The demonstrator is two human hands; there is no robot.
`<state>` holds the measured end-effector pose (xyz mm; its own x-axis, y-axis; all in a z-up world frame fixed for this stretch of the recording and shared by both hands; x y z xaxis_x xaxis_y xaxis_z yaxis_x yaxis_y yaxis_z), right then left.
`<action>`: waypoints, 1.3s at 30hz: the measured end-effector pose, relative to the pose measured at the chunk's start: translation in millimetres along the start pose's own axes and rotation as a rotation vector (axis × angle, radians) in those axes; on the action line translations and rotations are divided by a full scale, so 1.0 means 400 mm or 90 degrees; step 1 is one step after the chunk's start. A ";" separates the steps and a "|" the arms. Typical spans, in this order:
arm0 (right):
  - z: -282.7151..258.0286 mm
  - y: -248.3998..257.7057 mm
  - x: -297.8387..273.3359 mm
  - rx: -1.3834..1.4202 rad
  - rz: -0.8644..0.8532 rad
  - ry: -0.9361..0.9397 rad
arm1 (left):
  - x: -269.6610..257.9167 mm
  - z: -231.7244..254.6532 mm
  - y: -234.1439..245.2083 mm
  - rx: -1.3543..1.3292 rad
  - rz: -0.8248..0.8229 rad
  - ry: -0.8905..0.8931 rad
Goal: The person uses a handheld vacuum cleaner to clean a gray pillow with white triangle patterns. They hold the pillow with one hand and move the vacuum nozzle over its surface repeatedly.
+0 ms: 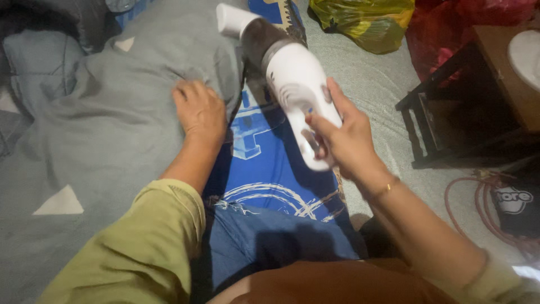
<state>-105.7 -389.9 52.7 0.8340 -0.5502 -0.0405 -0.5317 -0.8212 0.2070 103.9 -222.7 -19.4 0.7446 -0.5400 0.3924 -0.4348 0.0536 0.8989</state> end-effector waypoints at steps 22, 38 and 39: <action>0.043 0.135 -0.234 -0.120 0.055 -0.181 | -0.158 0.140 0.174 -0.068 0.028 -0.242; 0.034 0.267 -0.374 -0.193 0.151 -0.025 | -0.354 0.165 0.374 -0.242 -0.044 -0.313; 0.019 0.274 -0.377 -0.241 0.150 0.005 | -0.364 0.167 0.376 -0.250 -0.040 -0.314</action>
<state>-291.0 -398.0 74.0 0.6985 -0.7133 0.0575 -0.6171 -0.5598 0.5530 -103.7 -192.2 45.7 0.4008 -0.8708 0.2846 -0.1090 0.2630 0.9586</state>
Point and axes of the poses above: each hand's wrist, its own x-axis towards the middle knuckle, its own y-axis out of the back of the hand, z = x × y, the point moved 10 cm from there along x, towards the middle knuckle, and after that the axes turned 7 degrees about -x, right-handed, at the moved point
